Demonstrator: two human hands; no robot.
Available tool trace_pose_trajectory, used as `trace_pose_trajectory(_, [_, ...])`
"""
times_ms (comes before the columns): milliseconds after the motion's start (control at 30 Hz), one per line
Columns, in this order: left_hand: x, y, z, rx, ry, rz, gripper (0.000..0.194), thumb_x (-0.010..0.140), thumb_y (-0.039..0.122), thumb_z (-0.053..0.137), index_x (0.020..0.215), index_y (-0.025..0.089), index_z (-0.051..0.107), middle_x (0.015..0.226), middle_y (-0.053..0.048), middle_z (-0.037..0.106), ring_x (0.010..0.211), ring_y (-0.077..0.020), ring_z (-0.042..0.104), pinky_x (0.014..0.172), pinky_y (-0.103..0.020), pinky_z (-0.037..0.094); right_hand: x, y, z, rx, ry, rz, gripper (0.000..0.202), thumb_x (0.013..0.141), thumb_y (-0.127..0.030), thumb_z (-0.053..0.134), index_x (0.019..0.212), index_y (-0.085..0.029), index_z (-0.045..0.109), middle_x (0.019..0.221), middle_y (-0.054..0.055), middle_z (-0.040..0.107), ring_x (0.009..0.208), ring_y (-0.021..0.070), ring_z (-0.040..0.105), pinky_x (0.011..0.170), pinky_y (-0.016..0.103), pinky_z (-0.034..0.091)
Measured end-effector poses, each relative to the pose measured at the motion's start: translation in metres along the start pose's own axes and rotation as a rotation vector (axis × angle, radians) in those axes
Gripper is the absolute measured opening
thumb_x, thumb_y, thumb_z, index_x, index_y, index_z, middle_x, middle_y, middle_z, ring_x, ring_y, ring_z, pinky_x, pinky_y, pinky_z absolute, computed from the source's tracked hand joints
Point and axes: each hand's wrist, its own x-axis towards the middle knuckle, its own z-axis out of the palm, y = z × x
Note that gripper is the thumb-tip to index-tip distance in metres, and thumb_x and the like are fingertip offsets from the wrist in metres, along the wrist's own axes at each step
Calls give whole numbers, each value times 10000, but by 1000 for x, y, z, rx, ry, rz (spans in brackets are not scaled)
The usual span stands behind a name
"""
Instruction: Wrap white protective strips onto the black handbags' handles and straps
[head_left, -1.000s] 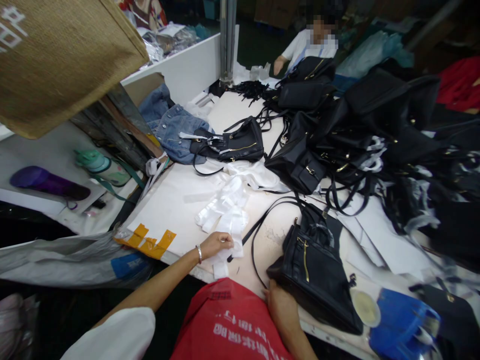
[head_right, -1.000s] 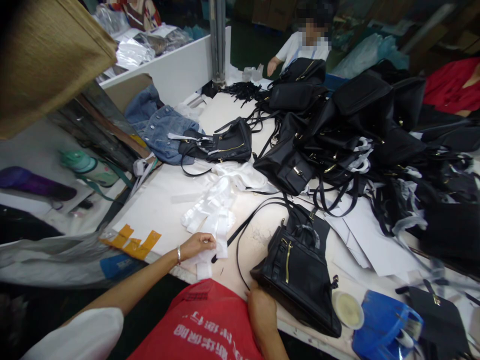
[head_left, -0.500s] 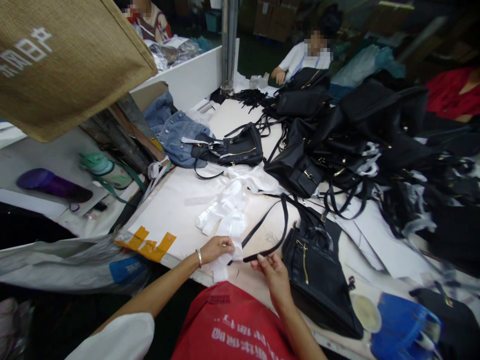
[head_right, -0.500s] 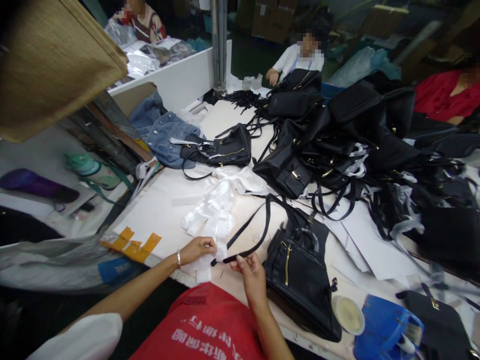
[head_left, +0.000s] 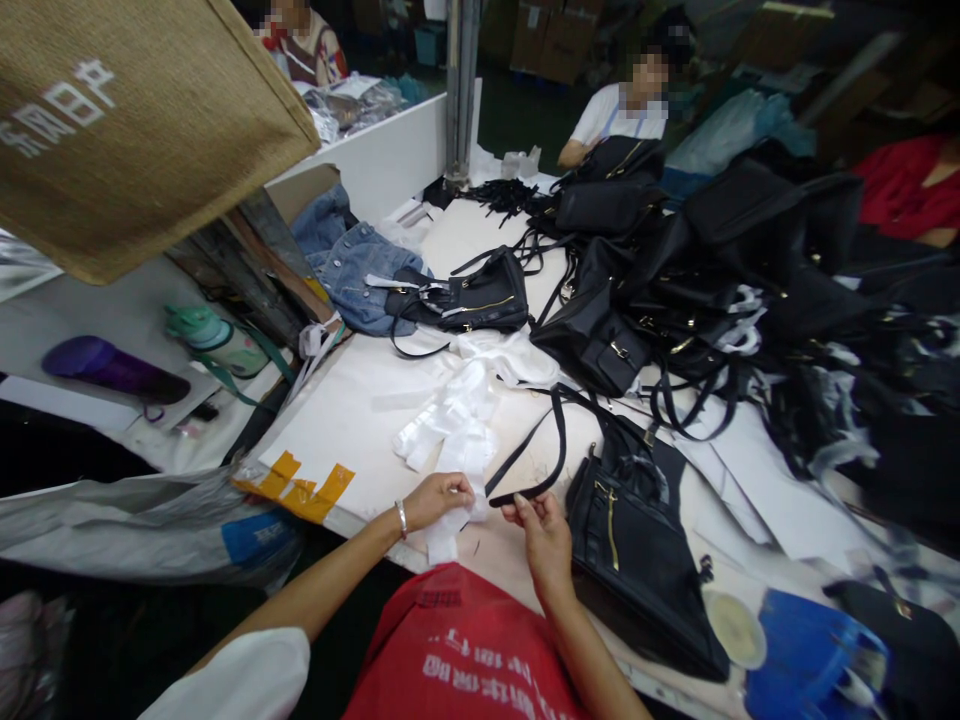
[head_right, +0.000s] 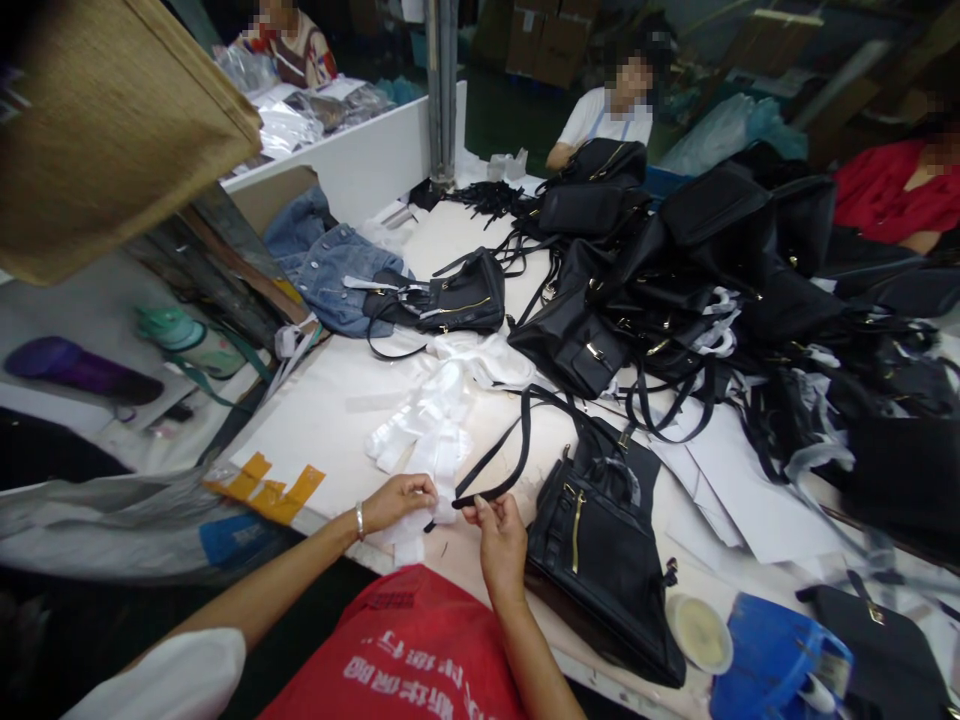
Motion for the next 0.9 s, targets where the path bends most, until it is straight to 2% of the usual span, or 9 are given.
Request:
trace_pose_trajectory(400, [-1,2,1,-7,9,-9,163,754,286,601,793,131,632,728,0,624,667,-113,525,641,-220,391,-4,-2,1,-2,8,3,262,789,-443,584,789,-188,523,713,24,678,692,186,670,677,304,522])
trace_pose_trajectory(700, [-2,4,1,-33,-1,-4,162,760,285,591,803,135,635,755,-11,648,705,-128,550,674,-235,402,-2,-1,1,2,46,-12,259,780,-439,597,808,-185,556,719,30,690,668,178,665,662,294,514])
trace_pose_trajectory(900, [0,3,3,-11,8,-5,169,762,295,585,804,139,635,764,-14,654,711,-132,555,679,-238,407,-3,2,2,-10,23,2,263,791,-446,585,800,-189,533,710,25,690,671,181,669,680,302,515])
